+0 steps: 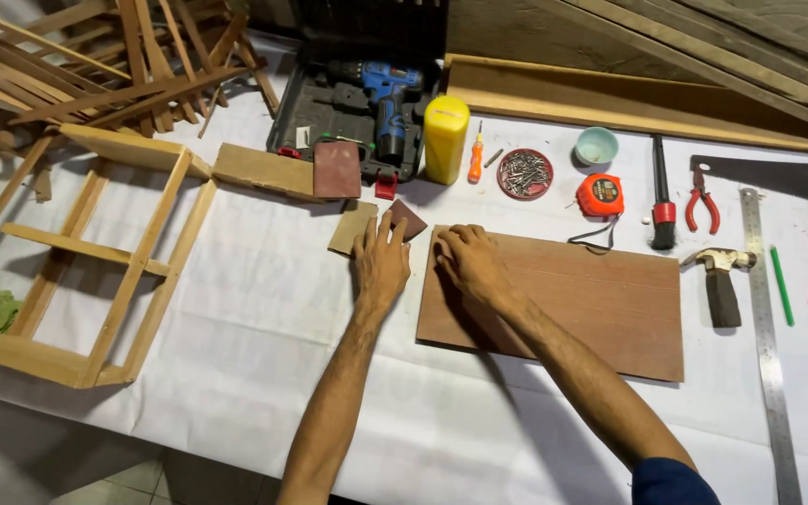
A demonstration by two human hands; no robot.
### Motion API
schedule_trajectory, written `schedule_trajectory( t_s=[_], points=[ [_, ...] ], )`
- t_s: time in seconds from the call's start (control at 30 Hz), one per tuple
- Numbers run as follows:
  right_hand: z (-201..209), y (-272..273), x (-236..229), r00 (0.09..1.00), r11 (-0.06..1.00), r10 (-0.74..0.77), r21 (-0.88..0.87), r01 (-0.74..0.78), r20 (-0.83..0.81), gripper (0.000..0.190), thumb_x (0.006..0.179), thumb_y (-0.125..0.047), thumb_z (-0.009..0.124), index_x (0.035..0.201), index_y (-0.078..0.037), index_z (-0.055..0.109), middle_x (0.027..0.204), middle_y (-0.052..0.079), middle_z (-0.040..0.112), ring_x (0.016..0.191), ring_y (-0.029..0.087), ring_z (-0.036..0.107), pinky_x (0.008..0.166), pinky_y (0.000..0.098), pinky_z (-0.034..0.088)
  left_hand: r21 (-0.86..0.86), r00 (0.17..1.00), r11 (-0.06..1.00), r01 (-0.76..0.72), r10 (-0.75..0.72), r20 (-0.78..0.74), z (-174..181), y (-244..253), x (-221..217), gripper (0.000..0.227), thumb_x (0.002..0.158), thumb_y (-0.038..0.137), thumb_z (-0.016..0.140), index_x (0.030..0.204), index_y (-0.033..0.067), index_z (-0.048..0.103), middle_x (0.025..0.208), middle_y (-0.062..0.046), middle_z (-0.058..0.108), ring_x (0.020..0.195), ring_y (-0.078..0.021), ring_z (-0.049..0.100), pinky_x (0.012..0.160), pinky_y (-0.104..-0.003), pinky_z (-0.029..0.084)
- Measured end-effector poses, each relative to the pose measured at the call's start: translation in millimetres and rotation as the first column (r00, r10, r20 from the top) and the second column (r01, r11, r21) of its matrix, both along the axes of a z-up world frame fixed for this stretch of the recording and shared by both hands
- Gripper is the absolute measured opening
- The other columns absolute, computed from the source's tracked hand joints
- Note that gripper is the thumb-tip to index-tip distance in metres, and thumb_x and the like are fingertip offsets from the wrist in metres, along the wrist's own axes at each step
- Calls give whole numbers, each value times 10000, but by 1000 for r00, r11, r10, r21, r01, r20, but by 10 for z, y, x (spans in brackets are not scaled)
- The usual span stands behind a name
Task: Constructing and planning a small wooden shelf or furniture item.
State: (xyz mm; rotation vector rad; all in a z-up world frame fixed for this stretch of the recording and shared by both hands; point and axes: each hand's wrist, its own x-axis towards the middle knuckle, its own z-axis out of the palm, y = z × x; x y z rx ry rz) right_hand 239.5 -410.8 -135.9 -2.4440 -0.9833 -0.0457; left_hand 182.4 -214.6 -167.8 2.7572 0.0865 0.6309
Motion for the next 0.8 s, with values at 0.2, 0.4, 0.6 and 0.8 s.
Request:
schedule_trajectory(
  t_s=[0.2,0.4,0.6,0.8],
  points=[
    [-33,762,164,997,985,-75,-155,78,23,608,862,-389,748,1390,-161,548,1369,165,581,1264,376,500,962,611,395,-58,996,997,58,-62,-65,-208,307,66,434,946,183,672,1371,110,623,1432,-113,567,1388,-354,440,1095,-590,329],
    [-252,961,446,954,956,-227,-232,179,-197,616,784,-287,881,1303,-143,581,1273,134,624,1216,331,545,976,602,401,-191,987,972,-137,150,53,157,584,259,425,917,283,746,1296,132,629,1314,-83,597,1277,-311,516,1027,-521,416],
    [-107,912,495,931,974,-219,-18,224,-292,722,693,-155,920,1328,-111,581,1206,164,652,1138,330,603,875,586,445,-402,883,810,-427,469,6,300,1072,602,769,788,287,861,1400,61,453,1285,-197,518,1180,-374,488,974,-531,406],
    [-105,777,703,826,980,-197,-80,183,-528,494,858,-402,870,1158,-36,729,1061,185,815,913,245,769,809,350,582,-682,925,668,-298,378,-34,35,1251,592,626,811,97,800,1376,27,542,1193,-186,668,1080,-307,687,920,-444,554]
  ],
)
